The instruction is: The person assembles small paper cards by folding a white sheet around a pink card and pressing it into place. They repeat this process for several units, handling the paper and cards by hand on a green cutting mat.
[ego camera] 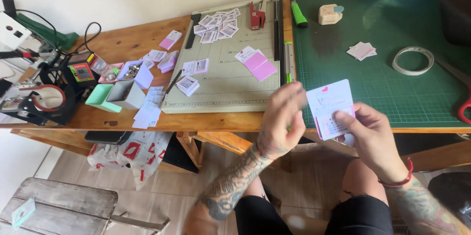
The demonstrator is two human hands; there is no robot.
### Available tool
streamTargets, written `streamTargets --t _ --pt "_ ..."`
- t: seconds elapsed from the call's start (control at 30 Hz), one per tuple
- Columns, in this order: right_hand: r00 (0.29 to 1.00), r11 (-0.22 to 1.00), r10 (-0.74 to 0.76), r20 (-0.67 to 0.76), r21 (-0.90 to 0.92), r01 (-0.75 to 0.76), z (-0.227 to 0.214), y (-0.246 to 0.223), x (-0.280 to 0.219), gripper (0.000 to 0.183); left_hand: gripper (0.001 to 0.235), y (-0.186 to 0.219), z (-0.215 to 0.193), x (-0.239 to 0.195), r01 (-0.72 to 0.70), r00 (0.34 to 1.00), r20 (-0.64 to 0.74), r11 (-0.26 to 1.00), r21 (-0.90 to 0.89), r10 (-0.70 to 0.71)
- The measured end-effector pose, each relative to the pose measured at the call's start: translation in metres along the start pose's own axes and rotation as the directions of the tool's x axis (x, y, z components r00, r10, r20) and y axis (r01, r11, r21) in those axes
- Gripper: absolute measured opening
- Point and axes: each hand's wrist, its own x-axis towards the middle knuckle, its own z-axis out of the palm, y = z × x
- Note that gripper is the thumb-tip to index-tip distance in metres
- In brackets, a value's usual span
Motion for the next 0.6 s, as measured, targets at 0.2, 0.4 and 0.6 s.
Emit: streamTargets --t 0.2,0.4,0.6 --pt "0.994 0.992 -0.098 -0.041 -0.082 0.095 0.03 -0.024 0.004 0.012 0.033 0.005 0.022 -0.017 0.698 0.674 0.118 0.577 -0.424 -0.729" --pt "0.992 0.984 -0.088 -0.094 -0.162 0.072 0.032 -0.028 0.008 0.013 0.038 -0.004 0.026 -0.017 0.631 0.762 0.056 0.721 -0.285 -0.645" --pt "0.985 0.943 -0.135 -0.106 -0.319 0.095 0.029 -0.019 0.009 0.008 0.039 -0.004 0.026 -0.032 0.762 0.621 0.166 0.541 -0.358 -0.766"
